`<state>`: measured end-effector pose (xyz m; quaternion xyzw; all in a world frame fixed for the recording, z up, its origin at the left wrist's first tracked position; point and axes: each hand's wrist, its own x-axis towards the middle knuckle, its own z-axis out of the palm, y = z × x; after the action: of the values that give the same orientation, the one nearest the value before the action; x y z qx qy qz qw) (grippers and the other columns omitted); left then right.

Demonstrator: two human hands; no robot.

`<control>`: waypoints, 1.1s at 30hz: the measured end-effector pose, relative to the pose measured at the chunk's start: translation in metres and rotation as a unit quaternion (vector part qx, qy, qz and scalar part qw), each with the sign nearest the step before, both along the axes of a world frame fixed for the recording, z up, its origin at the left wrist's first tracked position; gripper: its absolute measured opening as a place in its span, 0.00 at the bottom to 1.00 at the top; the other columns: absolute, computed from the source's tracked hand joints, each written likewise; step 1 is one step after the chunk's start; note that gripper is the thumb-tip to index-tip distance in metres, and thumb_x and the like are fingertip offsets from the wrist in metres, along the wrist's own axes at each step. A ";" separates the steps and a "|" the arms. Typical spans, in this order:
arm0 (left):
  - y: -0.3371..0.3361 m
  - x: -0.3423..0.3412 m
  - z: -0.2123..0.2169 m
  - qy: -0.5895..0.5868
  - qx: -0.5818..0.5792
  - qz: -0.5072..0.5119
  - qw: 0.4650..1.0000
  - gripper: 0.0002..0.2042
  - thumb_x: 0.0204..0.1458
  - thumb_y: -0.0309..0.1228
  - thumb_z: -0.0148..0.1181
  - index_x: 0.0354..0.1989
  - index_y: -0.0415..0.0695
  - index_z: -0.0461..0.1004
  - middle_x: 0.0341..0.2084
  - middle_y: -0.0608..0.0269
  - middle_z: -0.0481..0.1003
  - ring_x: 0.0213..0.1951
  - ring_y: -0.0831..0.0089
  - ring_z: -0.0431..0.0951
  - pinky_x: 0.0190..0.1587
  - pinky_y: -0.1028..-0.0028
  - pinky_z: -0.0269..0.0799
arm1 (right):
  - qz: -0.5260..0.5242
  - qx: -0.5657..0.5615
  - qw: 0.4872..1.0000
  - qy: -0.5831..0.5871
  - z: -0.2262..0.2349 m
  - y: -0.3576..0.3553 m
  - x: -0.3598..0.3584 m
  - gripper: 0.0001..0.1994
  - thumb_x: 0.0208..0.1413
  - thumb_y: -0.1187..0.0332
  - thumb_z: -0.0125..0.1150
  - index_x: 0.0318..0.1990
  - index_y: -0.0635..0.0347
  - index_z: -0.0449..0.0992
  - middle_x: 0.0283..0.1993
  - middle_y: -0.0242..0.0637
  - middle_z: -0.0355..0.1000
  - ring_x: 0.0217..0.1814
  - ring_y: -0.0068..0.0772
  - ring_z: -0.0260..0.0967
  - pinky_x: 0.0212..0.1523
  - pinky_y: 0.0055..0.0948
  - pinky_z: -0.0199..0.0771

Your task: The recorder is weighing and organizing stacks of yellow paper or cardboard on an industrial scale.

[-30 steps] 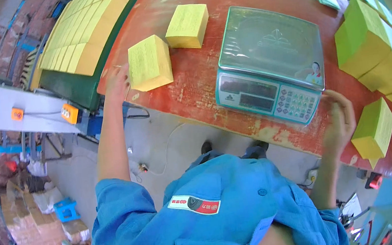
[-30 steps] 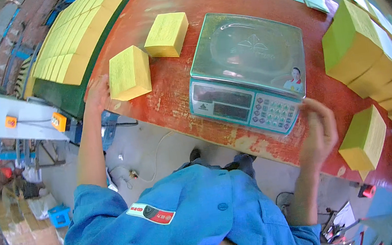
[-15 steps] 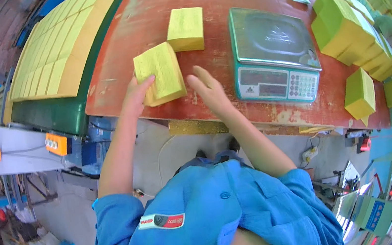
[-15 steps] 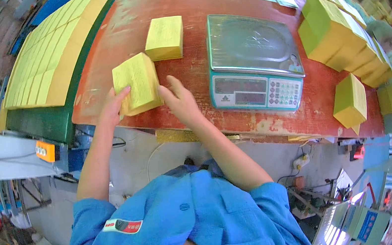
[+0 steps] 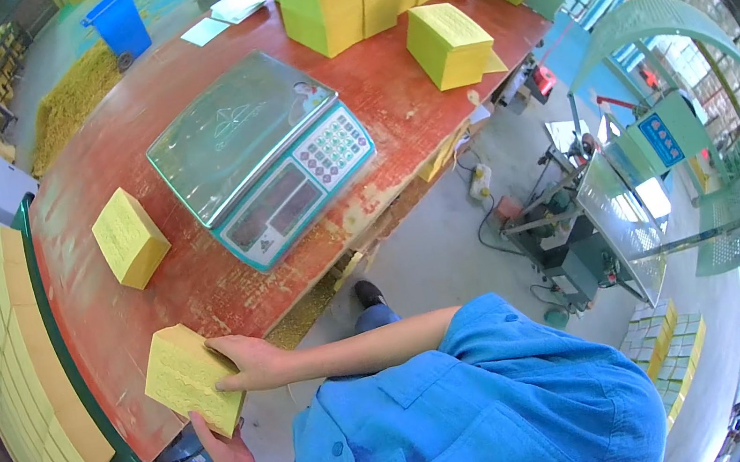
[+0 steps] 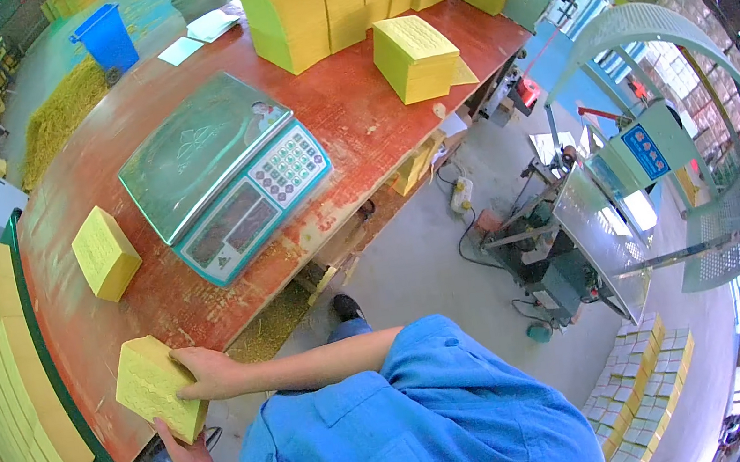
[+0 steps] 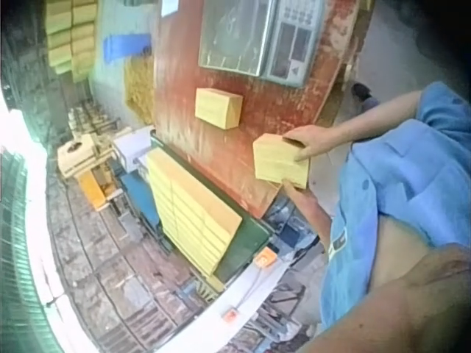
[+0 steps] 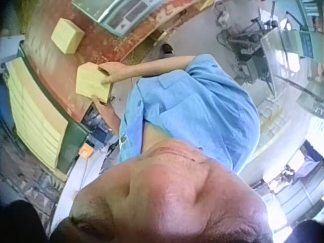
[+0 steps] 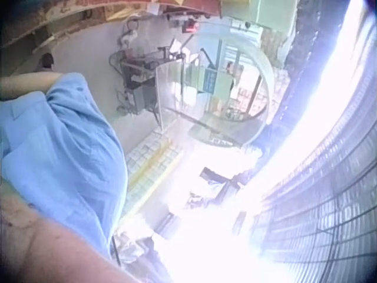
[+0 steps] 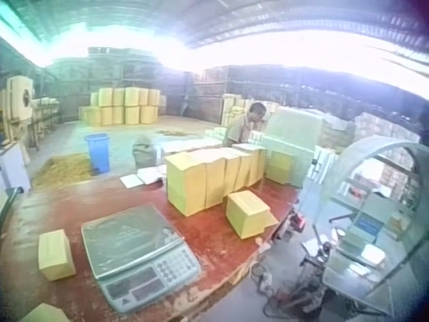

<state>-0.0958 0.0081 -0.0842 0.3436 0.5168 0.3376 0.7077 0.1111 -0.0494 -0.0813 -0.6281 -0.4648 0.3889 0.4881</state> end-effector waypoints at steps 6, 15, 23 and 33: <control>-0.001 0.002 -0.012 -0.082 0.013 -0.011 0.996 0.32 0.60 0.49 0.48 0.67 0.42 0.54 0.62 0.56 0.62 0.62 0.64 0.63 0.62 0.62 0.60 | 0.016 0.009 1.000 0.019 -0.009 -0.006 0.007 0.37 0.50 0.54 0.64 0.62 0.70 0.59 0.58 0.55 0.65 0.62 0.48 0.64 0.61 0.39 0.64; -0.047 -0.019 0.012 0.124 0.294 -0.135 0.938 0.24 0.61 0.42 0.47 0.62 0.41 0.60 0.57 0.52 0.66 0.55 0.65 0.70 0.55 0.64 0.70 | 0.070 -0.164 0.905 0.387 -0.035 -0.061 0.018 0.24 0.63 0.52 0.52 0.55 0.64 0.70 0.49 0.40 0.72 0.49 0.31 0.70 0.48 0.35 0.75; 0.012 0.030 0.044 -0.172 0.044 0.020 0.984 0.23 0.61 0.40 0.49 0.59 0.38 0.64 0.53 0.54 0.72 0.53 0.65 0.74 0.53 0.66 0.71 | 0.119 -0.031 0.830 0.543 -0.003 -0.033 0.031 0.23 0.68 0.54 0.42 0.63 0.58 0.62 0.55 0.37 0.70 0.50 0.35 0.73 0.50 0.34 0.74; 0.008 0.064 0.063 -0.179 0.108 -0.098 0.973 0.26 0.58 0.39 0.53 0.62 0.37 0.60 0.55 0.56 0.69 0.54 0.69 0.72 0.55 0.69 0.69 | 0.091 0.013 0.778 0.622 0.013 -0.021 0.045 0.34 0.62 0.41 0.42 0.67 0.55 0.58 0.66 0.35 0.62 0.68 0.34 0.58 0.66 0.38 0.57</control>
<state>-0.0314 0.0160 -0.0212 0.4013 0.3063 0.3760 0.7771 0.1563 -0.0703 -0.0678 -0.1981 -0.1201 0.7317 0.6410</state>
